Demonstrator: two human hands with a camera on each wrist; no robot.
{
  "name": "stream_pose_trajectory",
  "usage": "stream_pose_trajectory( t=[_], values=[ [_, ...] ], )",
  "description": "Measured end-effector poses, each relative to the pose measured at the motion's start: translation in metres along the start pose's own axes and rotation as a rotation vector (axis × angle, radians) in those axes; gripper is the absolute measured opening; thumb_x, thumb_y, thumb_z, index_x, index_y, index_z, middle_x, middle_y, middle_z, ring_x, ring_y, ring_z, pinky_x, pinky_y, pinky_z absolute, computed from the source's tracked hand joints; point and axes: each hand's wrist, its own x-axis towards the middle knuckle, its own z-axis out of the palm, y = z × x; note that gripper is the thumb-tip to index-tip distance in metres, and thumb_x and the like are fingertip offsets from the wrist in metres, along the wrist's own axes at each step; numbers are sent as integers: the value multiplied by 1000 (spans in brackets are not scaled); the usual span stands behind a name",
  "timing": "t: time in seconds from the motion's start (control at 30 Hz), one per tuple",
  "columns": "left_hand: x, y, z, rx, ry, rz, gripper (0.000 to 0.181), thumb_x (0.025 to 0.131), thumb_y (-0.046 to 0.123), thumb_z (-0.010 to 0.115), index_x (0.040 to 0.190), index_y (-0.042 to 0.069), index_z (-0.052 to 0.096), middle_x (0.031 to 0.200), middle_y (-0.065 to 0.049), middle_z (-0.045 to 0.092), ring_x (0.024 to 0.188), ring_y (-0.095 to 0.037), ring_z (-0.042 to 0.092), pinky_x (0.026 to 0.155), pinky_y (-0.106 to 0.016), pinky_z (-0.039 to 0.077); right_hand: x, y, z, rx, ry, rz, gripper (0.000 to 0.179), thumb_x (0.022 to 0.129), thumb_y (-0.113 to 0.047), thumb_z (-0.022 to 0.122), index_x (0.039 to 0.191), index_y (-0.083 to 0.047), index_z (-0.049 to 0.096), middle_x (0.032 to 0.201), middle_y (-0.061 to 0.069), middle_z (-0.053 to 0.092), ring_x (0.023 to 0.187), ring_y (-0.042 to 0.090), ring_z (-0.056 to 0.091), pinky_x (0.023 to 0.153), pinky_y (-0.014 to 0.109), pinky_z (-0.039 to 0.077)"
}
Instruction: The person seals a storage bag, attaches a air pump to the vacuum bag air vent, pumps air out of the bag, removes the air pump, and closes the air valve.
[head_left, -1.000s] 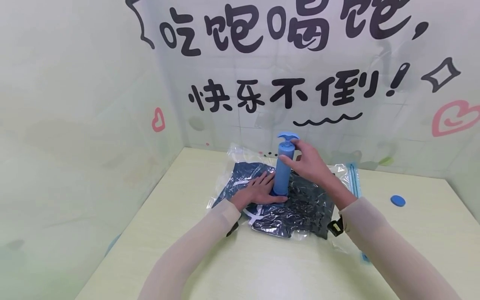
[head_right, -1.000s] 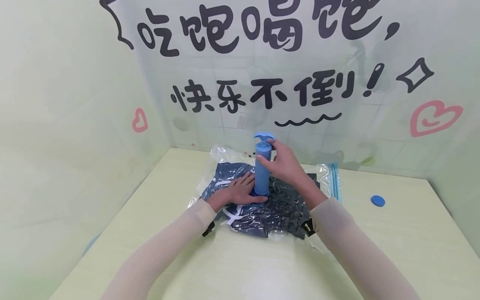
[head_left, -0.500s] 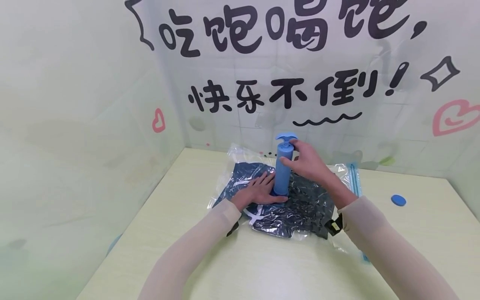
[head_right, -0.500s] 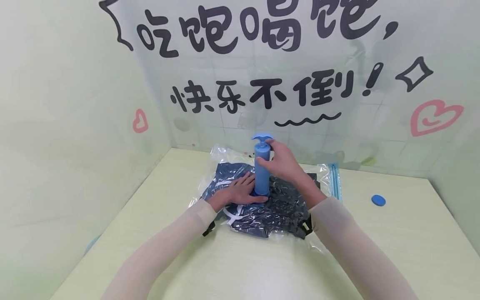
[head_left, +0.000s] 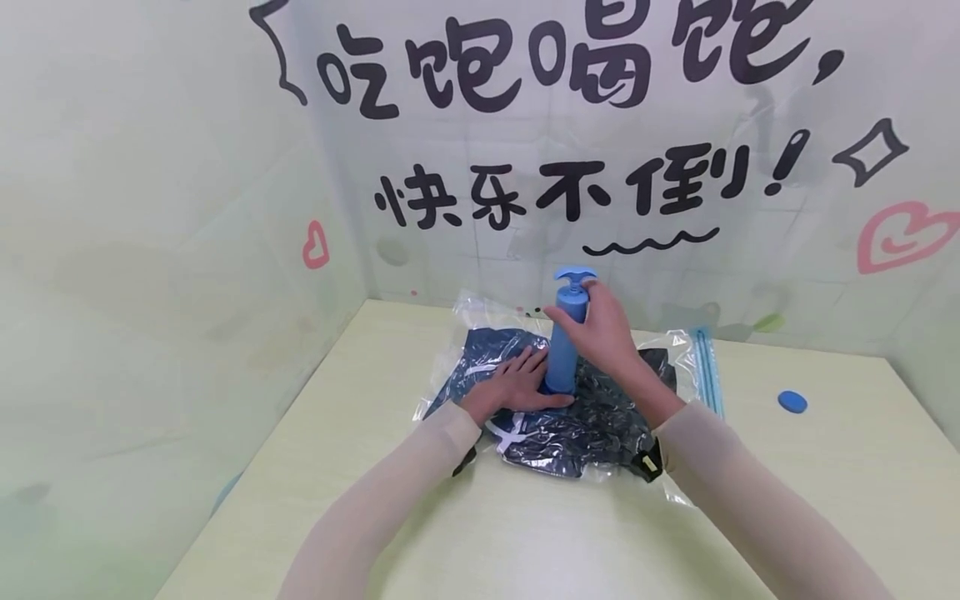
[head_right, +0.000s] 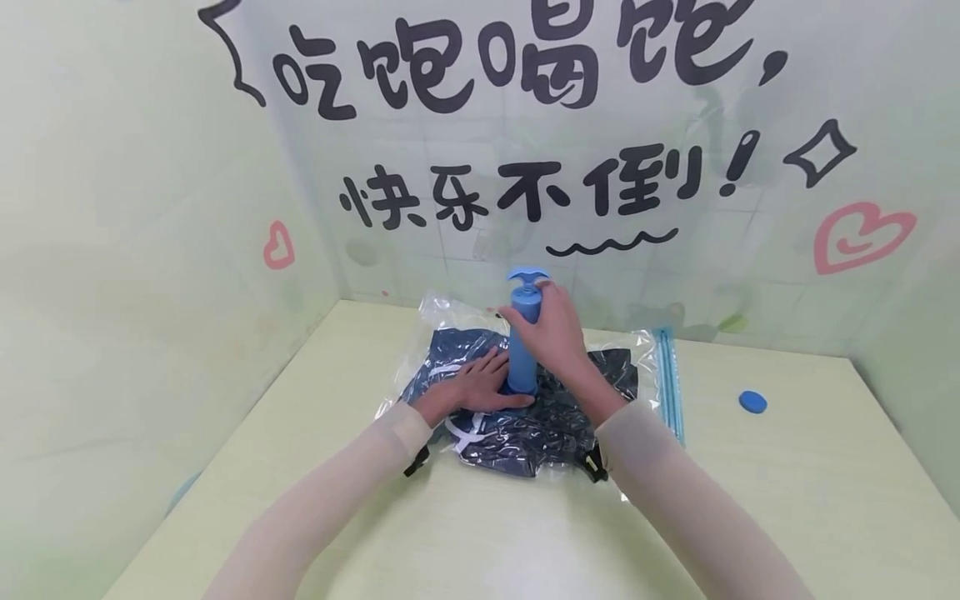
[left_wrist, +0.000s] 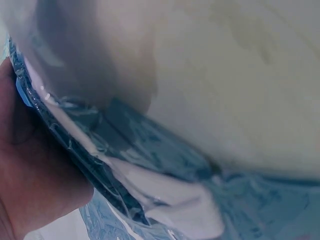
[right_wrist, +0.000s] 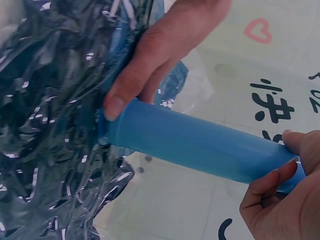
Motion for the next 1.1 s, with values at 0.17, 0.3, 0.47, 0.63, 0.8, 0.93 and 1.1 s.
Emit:
stream_pose_trajectory(
  t=[0.17,0.3,0.47,0.63,0.8,0.93,1.1],
  values=[
    [1,-2,0,23,12,-6,95,95,75,41,165,19,9,170,4,0,153,-20,-4,121,-42,8,-2,3,1,-5,-6,-80,70,98,-33,71,144,11,43,132,29,54,111,39,57,89,52,49],
    [4,-4,2,5,12,-9,97,94,76,42,165,19,7,170,4,0,153,-20,-5,121,-43,7,1,6,-3,35,-73,-132,58,98,-29,71,138,8,50,120,23,59,89,33,59,73,46,50],
    [11,-7,8,-26,-11,-15,99,93,78,42,165,22,2,169,7,-6,152,-19,-11,121,-44,1,8,14,-11,196,-204,-106,53,99,-15,69,140,6,44,134,24,54,118,37,58,90,51,52],
    [10,-8,7,-20,-20,-24,97,95,76,41,165,22,3,169,7,-7,152,-19,-11,121,-44,1,9,13,-9,170,-151,-51,62,94,-21,74,141,4,42,140,24,51,132,40,49,100,56,45],
    [0,-4,0,-17,0,-6,94,96,74,41,165,21,8,170,4,-1,153,-20,-6,121,-43,5,4,7,3,59,-70,5,77,87,-46,80,135,2,45,127,20,56,113,37,58,89,53,50],
    [2,-3,2,-9,-11,-2,95,95,76,40,165,21,5,170,5,-3,153,-20,-8,121,-43,4,1,9,8,19,-26,36,73,88,-45,79,130,5,45,119,22,57,105,38,60,86,54,51],
    [15,-6,9,7,-34,-20,100,93,79,40,165,22,1,169,7,-7,152,-19,-12,121,-44,2,0,10,4,52,-11,72,70,88,-36,82,129,5,43,119,23,57,105,38,61,85,53,52]
  ],
)
